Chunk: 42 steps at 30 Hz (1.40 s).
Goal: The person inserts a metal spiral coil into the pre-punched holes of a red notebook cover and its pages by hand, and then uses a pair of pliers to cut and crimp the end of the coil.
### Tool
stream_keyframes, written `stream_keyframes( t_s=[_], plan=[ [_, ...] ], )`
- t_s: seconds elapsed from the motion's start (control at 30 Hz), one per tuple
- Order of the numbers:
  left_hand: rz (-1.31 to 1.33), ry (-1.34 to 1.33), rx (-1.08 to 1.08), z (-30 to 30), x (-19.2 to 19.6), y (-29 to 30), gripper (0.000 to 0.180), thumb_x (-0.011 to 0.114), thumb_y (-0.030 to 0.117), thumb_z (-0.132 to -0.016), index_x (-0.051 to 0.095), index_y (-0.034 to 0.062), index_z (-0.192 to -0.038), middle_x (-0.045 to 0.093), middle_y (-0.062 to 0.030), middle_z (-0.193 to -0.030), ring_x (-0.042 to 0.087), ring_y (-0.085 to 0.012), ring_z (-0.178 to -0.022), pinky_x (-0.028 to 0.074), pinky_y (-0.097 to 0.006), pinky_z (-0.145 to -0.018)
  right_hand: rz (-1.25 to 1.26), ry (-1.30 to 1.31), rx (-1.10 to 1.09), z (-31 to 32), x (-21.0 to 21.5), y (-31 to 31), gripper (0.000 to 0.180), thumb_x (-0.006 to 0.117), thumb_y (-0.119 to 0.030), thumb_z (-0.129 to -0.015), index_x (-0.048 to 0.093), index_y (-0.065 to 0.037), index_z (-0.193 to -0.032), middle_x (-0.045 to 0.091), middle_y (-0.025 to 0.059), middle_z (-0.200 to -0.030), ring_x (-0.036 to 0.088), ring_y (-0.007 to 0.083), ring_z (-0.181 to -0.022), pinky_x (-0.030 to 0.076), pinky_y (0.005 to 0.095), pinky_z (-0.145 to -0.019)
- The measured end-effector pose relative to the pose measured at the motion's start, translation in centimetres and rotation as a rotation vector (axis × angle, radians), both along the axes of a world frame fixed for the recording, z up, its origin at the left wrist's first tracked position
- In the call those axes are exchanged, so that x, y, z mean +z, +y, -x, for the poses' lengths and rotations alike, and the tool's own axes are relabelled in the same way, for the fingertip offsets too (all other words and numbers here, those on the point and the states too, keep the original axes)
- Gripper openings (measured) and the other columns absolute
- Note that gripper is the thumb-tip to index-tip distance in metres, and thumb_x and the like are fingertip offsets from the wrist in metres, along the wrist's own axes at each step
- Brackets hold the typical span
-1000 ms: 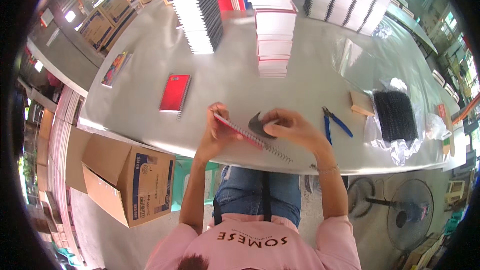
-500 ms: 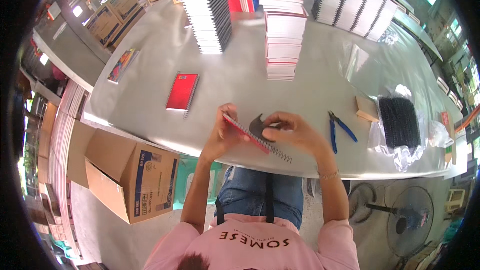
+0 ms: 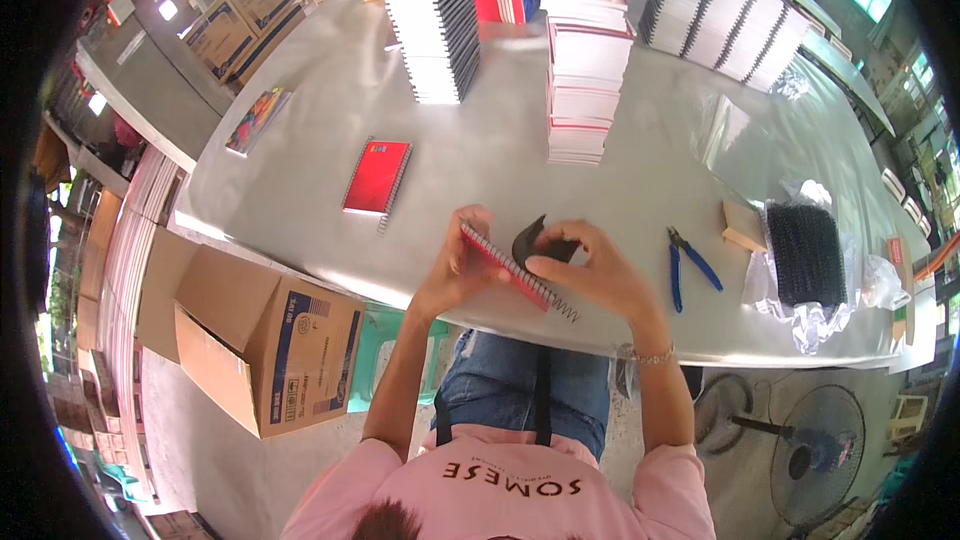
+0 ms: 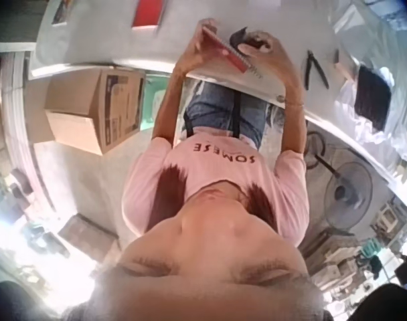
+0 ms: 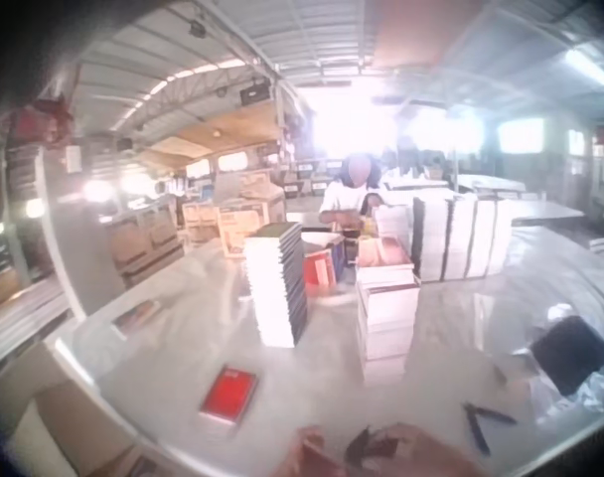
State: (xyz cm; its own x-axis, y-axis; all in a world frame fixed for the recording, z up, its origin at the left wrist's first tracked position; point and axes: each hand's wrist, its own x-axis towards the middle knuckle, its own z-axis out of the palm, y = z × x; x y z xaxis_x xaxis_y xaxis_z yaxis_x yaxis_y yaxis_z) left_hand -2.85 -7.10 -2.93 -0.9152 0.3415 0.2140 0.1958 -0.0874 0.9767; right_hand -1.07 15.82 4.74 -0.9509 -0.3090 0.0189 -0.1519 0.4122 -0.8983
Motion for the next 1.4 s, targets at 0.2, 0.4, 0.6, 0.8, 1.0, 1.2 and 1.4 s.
stream_keyframes(
  t_s=[0.2, 0.4, 0.6, 0.8, 1.0, 1.2, 1.4],
  plan=[
    [-0.051, 0.013, -0.006, 0.1, 1.1, 0.5, 0.073, 0.085, 0.004, -0.07, 0.042, 0.0121, -0.129, 0.039, 0.0028, -0.097, 0.042, -0.0095, -0.093, 0.036, -0.024, -0.084, -0.046, -0.027, -0.005, 1.1, -0.7, -0.6, 0.039, 0.077, -0.032, -0.084, 0.067, -0.009, -0.113, 0.064, 0.0103, -0.118, 0.058, 0.0198, -0.107, 0.041, 0.0364, -0.096],
    [0.047, 0.146, 0.248, -0.6, 0.0, 2.1, 0.052, 0.075, 0.007, -0.084, 0.044, 0.0093, -0.126, 0.042, 0.0015, -0.103, 0.042, -0.0097, -0.096, 0.037, -0.024, -0.086, -0.597, 0.495, -0.571, 0.9, -4.7, 2.8, 0.064, 0.075, -0.041, -0.083, 0.05, -0.02, -0.137, 0.036, 0.0213, -0.151, 0.035, 0.0419, -0.136, 0.028, 0.0539, -0.109],
    [-0.066, -0.068, 0.226, -2.0, 0.9, 2.1, 0.023, 0.059, 0.013, -0.099, 0.049, 0.0046, -0.117, 0.046, -0.0021, -0.105, 0.044, -0.0115, -0.094, 0.039, -0.025, -0.086, -0.878, 0.197, -0.833, -4.3, -8.1, 11.9, 0.052, 0.064, -0.038, -0.092, 0.051, -0.017, -0.137, 0.046, 0.0174, -0.14, 0.041, 0.0381, -0.128, 0.027, 0.0572, -0.107],
    [-0.094, 0.056, 0.292, -1.7, -0.5, 2.2, 0.019, 0.06, 0.013, -0.098, 0.055, 0.0007, -0.112, 0.052, -0.0026, -0.1, 0.047, -0.0104, -0.09, 0.039, -0.023, -0.083, -0.564, 0.319, -0.888, -5.5, -6.6, 10.1, 0.04, 0.066, -0.021, -0.09, 0.057, -0.008, -0.126, 0.057, 0.0141, -0.118, 0.052, 0.034, -0.114, 0.037, 0.0472, -0.103],
    [0.035, 0.035, 0.3, -2.6, 1.0, 1.3, 0.022, 0.067, 0.008, -0.093, 0.06, -0.0011, -0.112, 0.062, -0.005, -0.103, 0.055, -0.0126, -0.096, 0.043, -0.025, -0.088, -0.226, 0.57, -0.693, -7.3, -1.2, 0.9, 0.037, 0.072, -0.009, -0.083, 0.063, -0.004, -0.119, 0.06, 0.0138, -0.113, 0.058, 0.0313, -0.107, 0.047, 0.0421, -0.094],
    [0.084, 0.058, 0.276, -2.6, 1.9, 1.1, 0.019, 0.067, 0.003, -0.091, 0.063, -0.0011, -0.11, 0.067, -0.007, -0.1, 0.062, -0.0124, -0.092, 0.049, -0.026, -0.085, -0.135, 0.589, -0.404, -7.6, -2.3, -5.4, 0.044, 0.078, -0.014, -0.078, 0.064, -0.008, -0.119, 0.063, 0.0129, -0.11, 0.062, 0.0311, -0.098, 0.051, 0.0413, -0.085],
    [0.1, 0.076, 0.281, -2.9, 1.6, 0.7, 0.023, 0.059, -0.007, -0.09, 0.066, -0.0015, -0.112, 0.071, -0.0091, -0.098, 0.069, -0.0143, -0.093, 0.054, -0.028, -0.083, -0.207, 0.711, -0.368, -6.3, -4.5, -8.1, 0.042, 0.08, -0.015, -0.074, 0.066, -0.01, -0.114, 0.062, 0.0099, -0.101, 0.063, 0.0285, -0.083, 0.051, 0.039, -0.073]
  ],
)
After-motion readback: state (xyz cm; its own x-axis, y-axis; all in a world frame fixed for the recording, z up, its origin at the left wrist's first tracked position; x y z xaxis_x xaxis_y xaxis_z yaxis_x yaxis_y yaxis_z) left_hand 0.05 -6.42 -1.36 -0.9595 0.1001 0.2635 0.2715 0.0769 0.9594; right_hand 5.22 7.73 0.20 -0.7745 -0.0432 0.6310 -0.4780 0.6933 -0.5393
